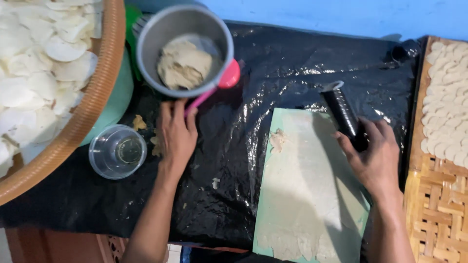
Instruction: Flattening and cutting dough into small circles to prepare for deep frying as crackers.
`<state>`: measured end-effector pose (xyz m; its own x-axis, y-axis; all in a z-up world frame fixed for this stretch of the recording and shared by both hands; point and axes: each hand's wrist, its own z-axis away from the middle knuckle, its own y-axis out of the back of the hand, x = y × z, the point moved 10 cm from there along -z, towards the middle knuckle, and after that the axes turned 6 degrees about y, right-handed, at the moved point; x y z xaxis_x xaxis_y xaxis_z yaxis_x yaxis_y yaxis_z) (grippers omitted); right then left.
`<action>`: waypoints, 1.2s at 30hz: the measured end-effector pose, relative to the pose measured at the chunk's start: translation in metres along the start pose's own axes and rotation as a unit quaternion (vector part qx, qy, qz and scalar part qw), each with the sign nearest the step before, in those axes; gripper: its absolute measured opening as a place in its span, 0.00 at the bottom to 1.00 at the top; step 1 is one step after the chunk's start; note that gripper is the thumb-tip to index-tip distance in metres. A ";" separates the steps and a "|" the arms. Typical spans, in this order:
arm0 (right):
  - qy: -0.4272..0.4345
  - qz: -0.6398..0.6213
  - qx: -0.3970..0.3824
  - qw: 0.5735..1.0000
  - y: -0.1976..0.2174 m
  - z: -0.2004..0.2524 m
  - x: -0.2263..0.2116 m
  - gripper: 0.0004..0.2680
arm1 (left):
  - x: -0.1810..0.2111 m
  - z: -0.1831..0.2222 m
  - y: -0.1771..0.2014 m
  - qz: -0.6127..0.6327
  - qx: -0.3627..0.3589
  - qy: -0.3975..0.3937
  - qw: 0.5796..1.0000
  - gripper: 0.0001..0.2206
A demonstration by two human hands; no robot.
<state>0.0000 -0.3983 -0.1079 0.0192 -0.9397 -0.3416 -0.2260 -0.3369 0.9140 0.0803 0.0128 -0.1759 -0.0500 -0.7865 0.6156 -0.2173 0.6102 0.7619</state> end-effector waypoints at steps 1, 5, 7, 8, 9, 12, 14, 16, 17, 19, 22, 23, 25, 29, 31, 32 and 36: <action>-0.003 0.003 0.001 1.000 0.002 0.001 -0.006 0.22 | 0.003 0.000 -0.002 0.002 -0.002 -0.002 1.000 0.17; 0.052 0.003 -0.031 0.998 -0.003 0.000 -0.036 0.23 | 0.049 0.023 0.021 -0.070 0.123 -0.052 0.989 0.15; 0.067 -0.005 -0.062 0.996 -0.017 0.001 -0.051 0.23 | 0.073 0.044 0.025 -0.043 0.136 -0.054 0.988 0.13; 0.104 -0.008 -0.085 0.991 -0.026 0.002 -0.066 0.23 | 0.095 0.056 0.020 0.003 0.116 -0.120 0.986 0.13; 0.141 -0.010 -0.110 0.984 -0.036 0.005 -0.081 0.23 | 0.116 0.072 0.017 0.048 0.094 -0.184 0.977 0.12; 0.242 0.006 -0.111 0.964 -0.054 0.013 -0.120 0.22 | 0.162 0.085 0.002 0.069 -0.027 -0.297 0.952 0.18; 0.254 -0.014 -0.113 0.960 -0.058 0.017 -0.128 0.23 | 0.163 0.084 -0.007 0.049 -0.050 -0.306 0.950 0.20; 0.265 -0.034 -0.109 0.958 -0.059 0.019 -0.131 0.23 | 0.159 0.083 -0.018 0.029 -0.072 -0.320 0.944 0.23; 0.245 -0.038 -0.112 0.962 -0.059 0.021 -0.124 0.23 | 0.153 0.086 -0.027 0.018 -0.097 -0.324 0.941 0.23; 0.223 -0.042 -0.116 0.967 -0.056 0.024 -0.106 0.23 | 0.141 0.091 -0.038 0.008 -0.123 -0.328 0.937 0.22; 0.189 0.006 -0.111 0.976 -0.048 0.027 -0.074 0.24 | 0.126 0.093 -0.040 0.004 -0.122 -0.331 0.936 0.22; 0.182 0.022 -0.109 0.977 -0.045 0.026 -0.068 0.23 | 0.123 0.091 -0.036 0.006 -0.108 -0.339 0.935 0.21; 0.173 0.039 -0.109 0.978 -0.040 0.024 -0.064 0.23 | 0.125 0.083 -0.029 0.010 -0.096 -0.346 0.933 0.20; 0.163 0.025 -0.105 0.981 -0.039 0.014 -0.067 0.21 | 0.130 0.062 -0.027 -0.020 -0.102 -0.300 0.948 0.21; 0.166 0.014 -0.100 0.981 -0.042 0.011 -0.069 0.20 | 0.129 0.062 -0.037 -0.031 -0.115 -0.283 0.952 0.21; 0.170 0.014 -0.100 0.980 -0.043 0.010 -0.070 0.21 | 0.129 0.064 -0.042 -0.039 -0.105 -0.286 0.952 0.22; 0.191 0.043 -0.096 0.976 -0.052 0.009 -0.069 0.25 | 0.130 0.071 -0.067 -0.042 -0.122 -0.245 0.961 0.29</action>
<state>0.0017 -0.3151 -0.1336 0.3781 -0.9063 -0.1889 -0.0564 -0.2262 0.9724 0.0192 -0.1372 -0.1607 -0.5076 -0.7478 0.4279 -0.0077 0.5006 0.8657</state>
